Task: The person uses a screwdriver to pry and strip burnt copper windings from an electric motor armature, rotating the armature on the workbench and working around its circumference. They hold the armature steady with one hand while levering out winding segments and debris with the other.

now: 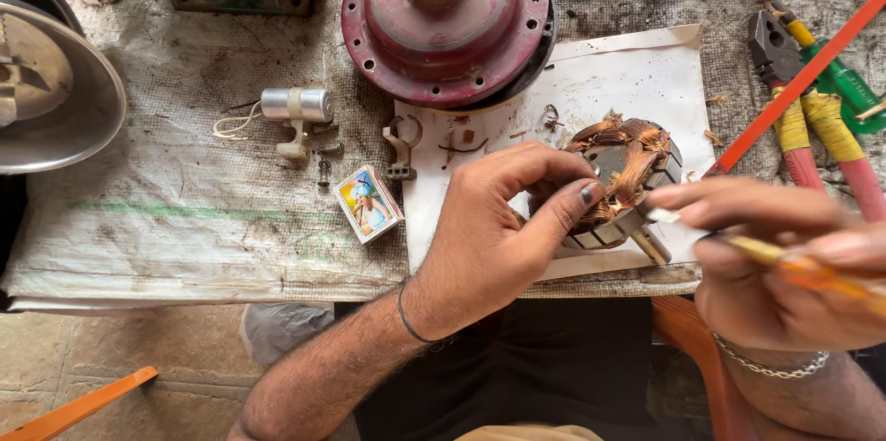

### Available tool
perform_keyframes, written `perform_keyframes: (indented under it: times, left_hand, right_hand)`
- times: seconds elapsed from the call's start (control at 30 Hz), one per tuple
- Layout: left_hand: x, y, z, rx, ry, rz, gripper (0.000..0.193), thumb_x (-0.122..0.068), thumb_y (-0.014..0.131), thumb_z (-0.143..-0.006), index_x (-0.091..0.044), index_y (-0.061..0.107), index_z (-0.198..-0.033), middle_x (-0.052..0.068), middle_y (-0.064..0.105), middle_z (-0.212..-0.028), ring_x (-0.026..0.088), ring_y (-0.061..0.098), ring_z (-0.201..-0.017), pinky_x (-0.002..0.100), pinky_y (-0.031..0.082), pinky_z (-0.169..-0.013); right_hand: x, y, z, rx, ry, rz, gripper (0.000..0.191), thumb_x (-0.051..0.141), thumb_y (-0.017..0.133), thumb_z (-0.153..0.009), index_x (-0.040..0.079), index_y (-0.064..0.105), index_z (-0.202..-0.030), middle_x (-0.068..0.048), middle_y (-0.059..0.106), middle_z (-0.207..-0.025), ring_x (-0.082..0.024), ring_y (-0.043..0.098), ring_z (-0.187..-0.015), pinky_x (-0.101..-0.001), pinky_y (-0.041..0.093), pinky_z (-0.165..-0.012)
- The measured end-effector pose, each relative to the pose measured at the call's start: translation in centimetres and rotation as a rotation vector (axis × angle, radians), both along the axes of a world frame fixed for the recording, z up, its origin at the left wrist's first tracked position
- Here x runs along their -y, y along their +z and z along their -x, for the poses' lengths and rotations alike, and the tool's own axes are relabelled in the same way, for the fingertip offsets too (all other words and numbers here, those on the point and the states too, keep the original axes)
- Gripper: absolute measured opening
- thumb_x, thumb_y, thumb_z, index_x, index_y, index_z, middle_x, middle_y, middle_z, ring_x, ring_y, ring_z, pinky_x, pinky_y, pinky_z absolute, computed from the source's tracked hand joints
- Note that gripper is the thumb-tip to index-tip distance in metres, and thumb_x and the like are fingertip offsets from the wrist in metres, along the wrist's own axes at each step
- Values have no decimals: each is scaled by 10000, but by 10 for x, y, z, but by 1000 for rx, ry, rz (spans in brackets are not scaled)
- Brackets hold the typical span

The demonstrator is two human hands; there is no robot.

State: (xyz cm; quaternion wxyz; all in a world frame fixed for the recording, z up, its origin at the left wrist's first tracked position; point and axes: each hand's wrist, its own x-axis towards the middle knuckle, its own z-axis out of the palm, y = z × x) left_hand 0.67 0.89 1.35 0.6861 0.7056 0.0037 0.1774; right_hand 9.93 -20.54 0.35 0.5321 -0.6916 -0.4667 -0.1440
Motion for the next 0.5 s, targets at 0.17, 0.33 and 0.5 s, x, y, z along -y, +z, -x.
perform_keyframes:
  times: [0.17, 0.33, 0.5]
  left_hand:
    - [1, 3, 3, 44, 47, -147, 82, -65, 682, -983, 7, 669, -1020, 81, 706, -904, 137, 700, -821, 272, 542, -695]
    - [6, 3, 3, 80, 77, -159, 75, -51, 653, -986, 10, 635, -1026, 93, 686, -915, 168, 711, -821, 292, 564, -705]
    - [9, 5, 3, -25, 95, -124, 86, -68, 657, -948, 11, 641, -976, 90, 677, -850, 172, 683, -714, 285, 509, -562]
  right_hand:
    - [-7, -4, -6, 46, 14, -74, 207, 110, 665, -1160, -59, 556, -1112, -148, 637, -1082, -283, 751, -988, -388, 664, -950]
    - [-4, -1, -3, -42, -1, -32, 234, 152, 648, -1185, -57, 564, -1119, -143, 665, -1082, -272, 762, -1013, -340, 676, -940]
    - [-7, 4, 0, -35, -34, 24, 251, 164, 648, -1175, -68, 563, -1134, -143, 665, -1069, -249, 764, -995, -324, 661, -898]
